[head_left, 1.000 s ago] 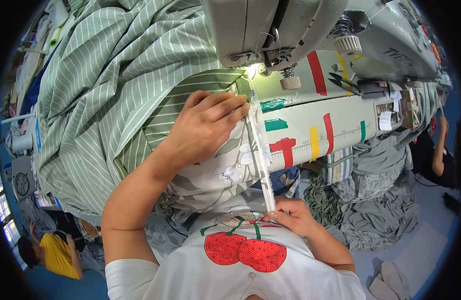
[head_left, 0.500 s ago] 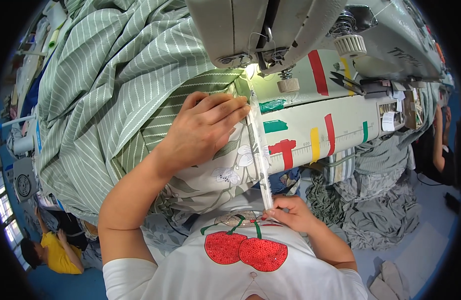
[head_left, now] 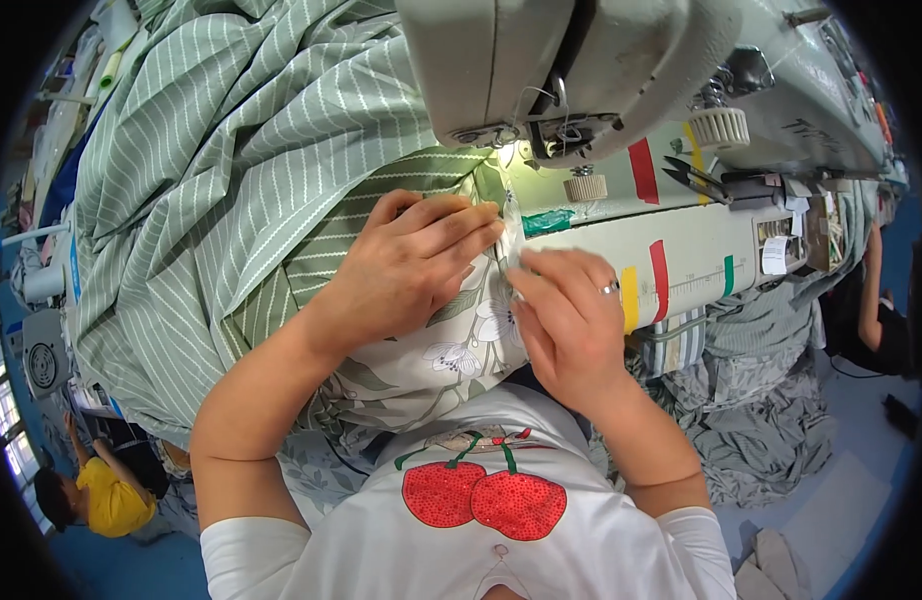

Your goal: Sewing pieces of fabric together using an industrial sewing machine in a factory environment.

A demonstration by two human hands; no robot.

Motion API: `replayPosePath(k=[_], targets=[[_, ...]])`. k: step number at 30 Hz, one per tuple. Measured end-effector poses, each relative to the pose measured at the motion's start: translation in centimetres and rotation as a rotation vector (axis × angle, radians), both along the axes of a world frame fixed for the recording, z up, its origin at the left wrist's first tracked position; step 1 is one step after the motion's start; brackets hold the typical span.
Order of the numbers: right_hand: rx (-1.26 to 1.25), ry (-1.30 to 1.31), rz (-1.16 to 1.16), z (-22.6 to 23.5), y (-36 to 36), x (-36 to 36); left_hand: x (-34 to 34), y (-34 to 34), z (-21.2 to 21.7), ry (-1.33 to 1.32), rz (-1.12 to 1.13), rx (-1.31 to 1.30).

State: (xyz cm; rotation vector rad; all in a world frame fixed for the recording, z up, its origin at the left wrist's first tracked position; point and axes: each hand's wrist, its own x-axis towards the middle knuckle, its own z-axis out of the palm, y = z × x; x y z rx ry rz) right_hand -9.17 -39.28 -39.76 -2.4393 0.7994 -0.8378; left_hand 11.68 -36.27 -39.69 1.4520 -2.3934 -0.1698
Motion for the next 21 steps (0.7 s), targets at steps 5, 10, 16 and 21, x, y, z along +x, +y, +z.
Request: replayPosePath(k=[5,10,16,21], targets=[[-0.017,0.106,-0.032,-0.7,-1.0,1.2,0.2,0.0,0.0,0.019,0.009,0.060],[-0.018,0.123,-0.063,-0.8,-0.9,1.3,0.2,0.0,-0.2,0.040,0.019,0.059],[0.011,0.186,-0.126,-0.7,-0.9,1.5,0.3,0.0,-0.3,0.028,0.004,0.031],[0.003,0.178,-0.122,-0.5,-1.0,1.5,0.6,0.1,-0.2,0.016,-0.013,0.034]])
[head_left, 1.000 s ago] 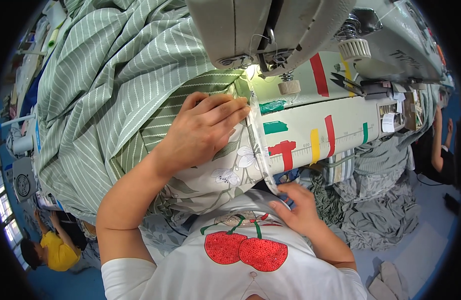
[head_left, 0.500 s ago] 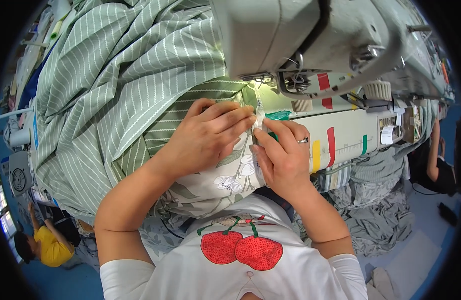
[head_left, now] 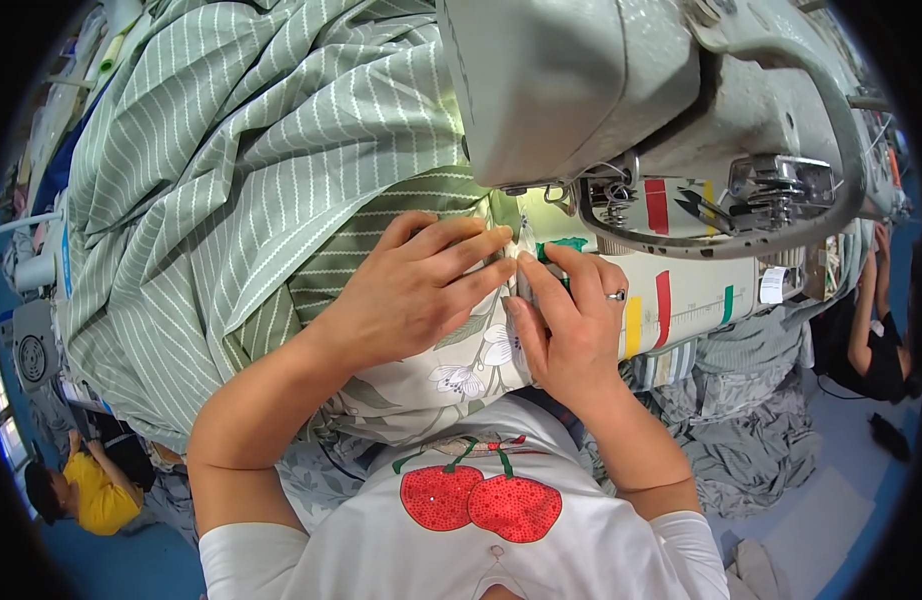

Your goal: Sewing pieces of fabric together using an industrial sewing machine in a factory environment.

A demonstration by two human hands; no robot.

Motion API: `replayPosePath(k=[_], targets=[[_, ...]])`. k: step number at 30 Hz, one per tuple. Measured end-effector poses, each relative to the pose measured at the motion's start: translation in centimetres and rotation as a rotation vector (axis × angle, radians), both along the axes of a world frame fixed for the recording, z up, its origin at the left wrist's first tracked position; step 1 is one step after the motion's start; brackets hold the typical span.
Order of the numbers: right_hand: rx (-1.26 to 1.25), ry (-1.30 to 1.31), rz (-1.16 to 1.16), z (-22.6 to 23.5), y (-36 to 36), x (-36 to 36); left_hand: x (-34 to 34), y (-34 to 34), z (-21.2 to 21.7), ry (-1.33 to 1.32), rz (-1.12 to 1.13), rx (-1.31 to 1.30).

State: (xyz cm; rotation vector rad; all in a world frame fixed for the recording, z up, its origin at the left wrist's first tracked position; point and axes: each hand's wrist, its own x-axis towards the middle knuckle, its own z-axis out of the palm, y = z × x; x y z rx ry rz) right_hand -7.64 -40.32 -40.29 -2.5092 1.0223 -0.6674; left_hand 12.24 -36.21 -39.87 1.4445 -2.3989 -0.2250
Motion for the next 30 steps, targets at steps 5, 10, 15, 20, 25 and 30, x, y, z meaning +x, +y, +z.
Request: replayPosePath(k=[5,10,15,20,25,30], targets=[[0.014,0.000,0.005,0.1,-0.1,0.0,0.1,0.0,0.2,0.032,-0.012,0.023],[0.008,0.013,-0.004,0.2,-0.3,0.2,0.1,0.0,0.2,0.045,-0.009,0.023],[-0.011,0.057,-0.016,0.2,-0.4,0.3,0.2,0.1,-0.1,0.055,-0.006,0.026],[-0.088,0.079,0.006,0.1,-0.6,0.2,0.3,0.0,0.2,0.071,-0.016,0.027],[-0.167,0.092,0.020,-0.1,-0.5,0.1,0.9,1.2,1.9,0.010,0.332,-0.089],[-0.192,0.080,0.012,-0.3,-0.4,0.0,3.2,4.0,3.1,-0.253,0.708,-0.140]])
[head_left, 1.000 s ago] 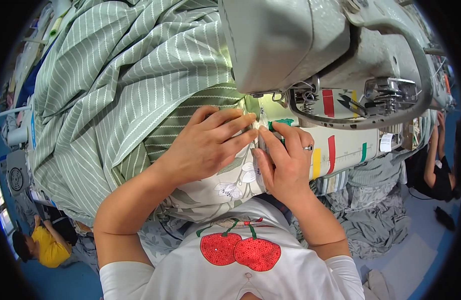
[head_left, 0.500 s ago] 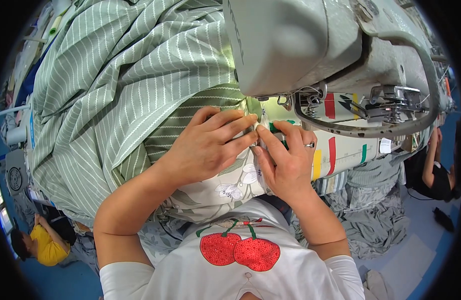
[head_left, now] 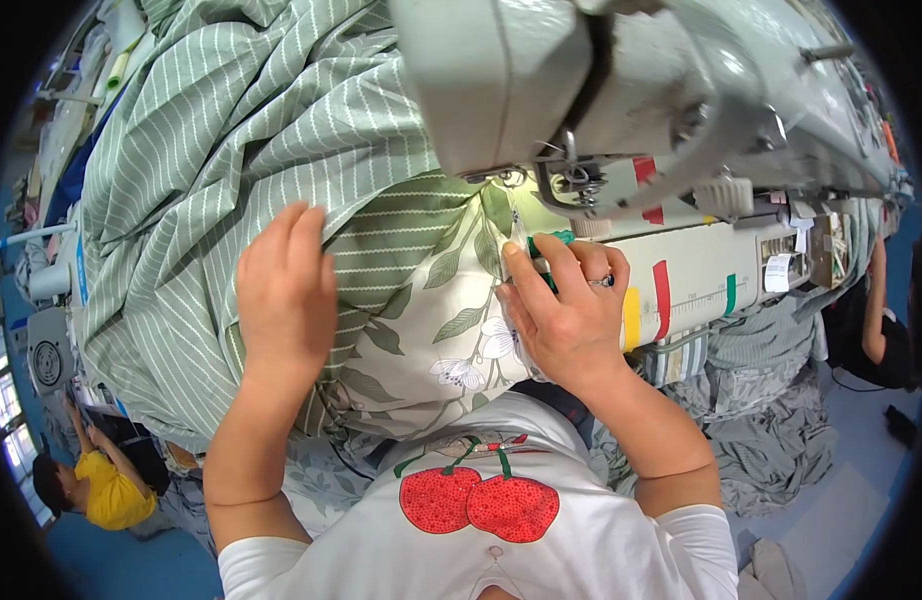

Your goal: Sewing pieces of fabric together using an industrial sewing machine in a factory environment.

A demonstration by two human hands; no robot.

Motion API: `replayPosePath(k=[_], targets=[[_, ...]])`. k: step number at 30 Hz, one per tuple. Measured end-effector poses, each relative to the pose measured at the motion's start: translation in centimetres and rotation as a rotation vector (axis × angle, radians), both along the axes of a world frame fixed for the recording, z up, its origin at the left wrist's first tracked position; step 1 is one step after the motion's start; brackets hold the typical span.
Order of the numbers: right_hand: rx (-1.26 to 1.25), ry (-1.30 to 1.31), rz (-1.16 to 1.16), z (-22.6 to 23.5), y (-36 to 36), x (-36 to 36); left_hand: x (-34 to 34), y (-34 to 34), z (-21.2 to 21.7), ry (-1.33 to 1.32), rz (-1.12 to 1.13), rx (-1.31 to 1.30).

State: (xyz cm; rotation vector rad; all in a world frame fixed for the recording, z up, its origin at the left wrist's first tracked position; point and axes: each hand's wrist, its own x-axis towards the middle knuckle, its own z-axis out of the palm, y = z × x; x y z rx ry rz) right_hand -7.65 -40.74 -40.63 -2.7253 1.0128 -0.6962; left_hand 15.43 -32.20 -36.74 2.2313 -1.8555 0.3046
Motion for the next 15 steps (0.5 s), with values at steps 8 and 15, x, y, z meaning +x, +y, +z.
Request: replayPosePath(k=[8,15], targets=[[-0.018,-0.011,0.021,0.0,-0.1,-0.5,2.0,3.6,1.4,0.095,0.126,0.053],[-0.055,-0.002,0.052,0.1,-0.4,-0.8,-2.9,5.3,8.0,0.492,0.100,0.225]])
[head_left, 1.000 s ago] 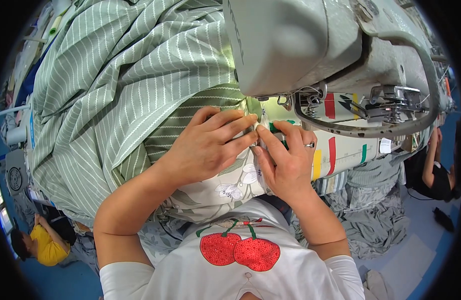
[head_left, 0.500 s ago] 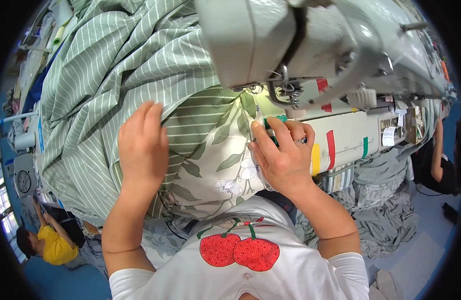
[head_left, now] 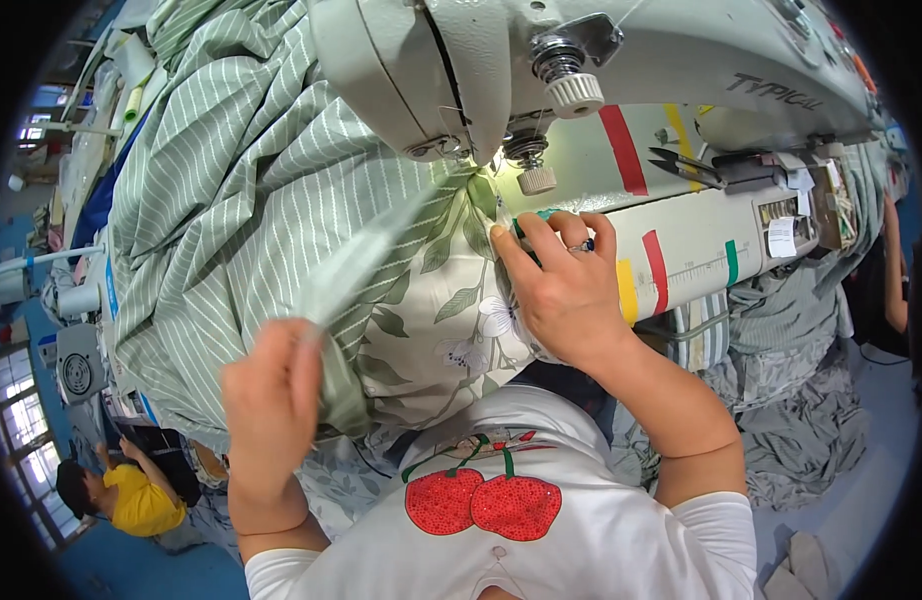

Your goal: Sewing pieces of fabric together using an industrial sewing machine in a factory environment.

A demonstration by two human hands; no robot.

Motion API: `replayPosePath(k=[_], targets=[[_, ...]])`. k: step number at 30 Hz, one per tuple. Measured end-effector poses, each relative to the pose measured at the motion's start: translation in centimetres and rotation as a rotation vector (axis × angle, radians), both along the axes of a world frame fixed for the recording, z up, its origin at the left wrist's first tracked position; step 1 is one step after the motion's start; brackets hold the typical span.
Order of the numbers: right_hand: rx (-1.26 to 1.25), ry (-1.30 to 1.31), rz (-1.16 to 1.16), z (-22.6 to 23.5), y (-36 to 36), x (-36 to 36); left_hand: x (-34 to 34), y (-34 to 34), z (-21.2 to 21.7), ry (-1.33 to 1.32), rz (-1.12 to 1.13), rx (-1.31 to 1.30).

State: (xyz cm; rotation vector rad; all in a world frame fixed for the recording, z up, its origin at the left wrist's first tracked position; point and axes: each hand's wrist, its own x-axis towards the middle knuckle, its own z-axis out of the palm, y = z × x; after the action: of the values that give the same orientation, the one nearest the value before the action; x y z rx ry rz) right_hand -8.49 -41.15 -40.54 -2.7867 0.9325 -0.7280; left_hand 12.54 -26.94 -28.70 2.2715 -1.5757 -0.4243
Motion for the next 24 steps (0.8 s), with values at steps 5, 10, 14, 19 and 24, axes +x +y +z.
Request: replayPosePath(k=[5,10,14,19,24], targets=[[0.010,0.011,0.006,0.2,0.1,0.0,-4.8,-2.4,0.3,0.784,-0.388,0.276],[0.047,0.036,0.003,0.2,0.2,0.0,-8.1,-3.8,-3.1,1.101,-0.572,0.534],[0.049,0.043,0.004,0.1,0.1,0.0,-5.3,-4.6,-3.7,0.584,-0.682,0.198],[0.049,0.030,-0.003,0.0,0.2,0.0,-2.3,-8.5,-7.4,-0.257,-0.627,-0.275],[0.057,0.032,0.004,0.1,0.1,0.1,-2.5,-9.0,-10.9,-0.187,-0.669,-0.346]])
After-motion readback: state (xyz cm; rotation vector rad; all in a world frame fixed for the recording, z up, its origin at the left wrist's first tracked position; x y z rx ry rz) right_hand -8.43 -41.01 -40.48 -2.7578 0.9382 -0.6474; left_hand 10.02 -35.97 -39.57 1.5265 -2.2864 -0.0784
